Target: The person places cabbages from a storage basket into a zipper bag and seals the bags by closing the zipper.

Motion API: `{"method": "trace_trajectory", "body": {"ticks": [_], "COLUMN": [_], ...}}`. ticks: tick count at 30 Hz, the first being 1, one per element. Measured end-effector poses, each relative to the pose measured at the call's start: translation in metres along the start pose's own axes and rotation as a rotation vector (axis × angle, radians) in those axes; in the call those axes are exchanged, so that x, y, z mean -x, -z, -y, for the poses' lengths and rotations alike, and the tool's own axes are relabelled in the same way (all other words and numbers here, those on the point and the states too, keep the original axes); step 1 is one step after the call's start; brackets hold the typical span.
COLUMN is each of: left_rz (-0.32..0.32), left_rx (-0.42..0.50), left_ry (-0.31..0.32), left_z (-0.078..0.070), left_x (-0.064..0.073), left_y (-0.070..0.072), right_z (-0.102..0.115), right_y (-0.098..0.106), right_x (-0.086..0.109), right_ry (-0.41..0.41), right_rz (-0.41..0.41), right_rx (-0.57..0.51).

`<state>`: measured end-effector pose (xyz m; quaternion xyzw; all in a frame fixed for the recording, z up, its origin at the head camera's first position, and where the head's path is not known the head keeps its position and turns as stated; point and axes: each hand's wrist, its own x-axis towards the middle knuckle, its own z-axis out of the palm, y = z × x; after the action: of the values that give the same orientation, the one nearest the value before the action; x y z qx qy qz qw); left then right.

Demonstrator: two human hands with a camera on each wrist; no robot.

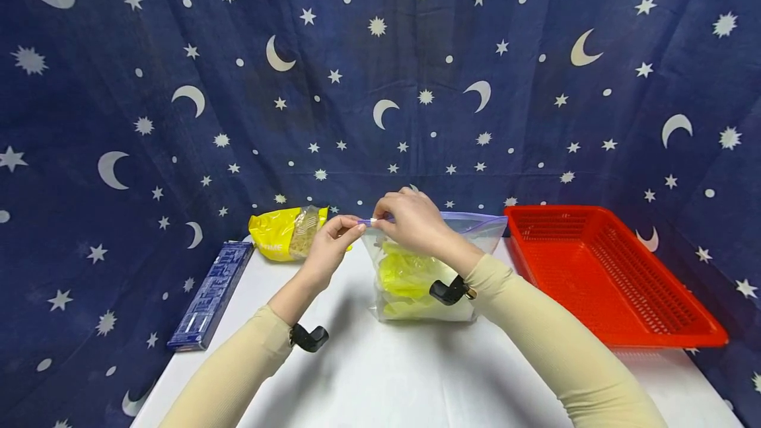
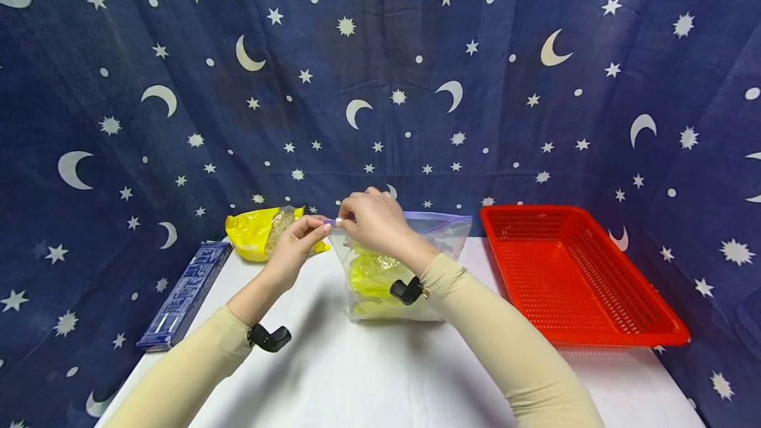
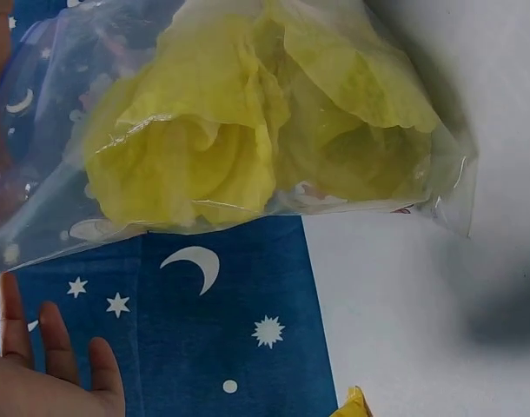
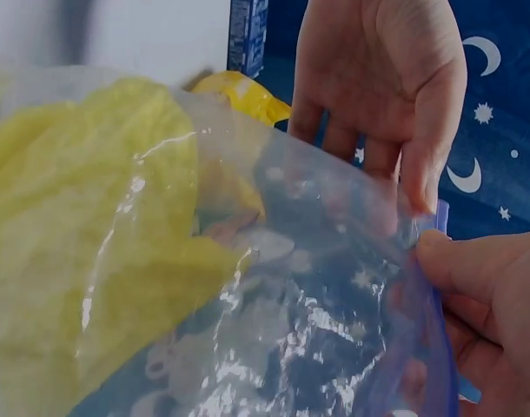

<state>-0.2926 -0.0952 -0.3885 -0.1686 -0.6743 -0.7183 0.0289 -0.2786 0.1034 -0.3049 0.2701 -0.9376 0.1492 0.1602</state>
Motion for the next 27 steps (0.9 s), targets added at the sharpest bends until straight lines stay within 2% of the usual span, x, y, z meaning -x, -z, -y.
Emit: {"method": "trace_trajectory", "body": {"ticks": [8, 13, 22, 27], "left_rz": [-0.015, -0.022, -0.003, -0.018], "left_rx": [-0.023, -0.019, -0.004, 0.003], "left_ry": [0.022, 0.025, 0.021, 0.044], "left_z": [0.000, 0.001, -0.001, 0.001], "left_x": [0.002, 0.001, 0.001, 0.001], "left_y": [0.001, 0.000, -0.001, 0.002], "right_z": [-0.012, -0.019, -0.033, -0.043], "right_y": [0.007, 0.013, 0.022, 0.029], "right_x": [0.007, 0.013, 0.025, 0.033], "right_ry": [-0.029, -0.052, -0.039, -0.055], "right_rz": [0.015, 0.021, 0.007, 0.010], "right_rx": [-0.037, -0.026, -0.008, -0.004]}}
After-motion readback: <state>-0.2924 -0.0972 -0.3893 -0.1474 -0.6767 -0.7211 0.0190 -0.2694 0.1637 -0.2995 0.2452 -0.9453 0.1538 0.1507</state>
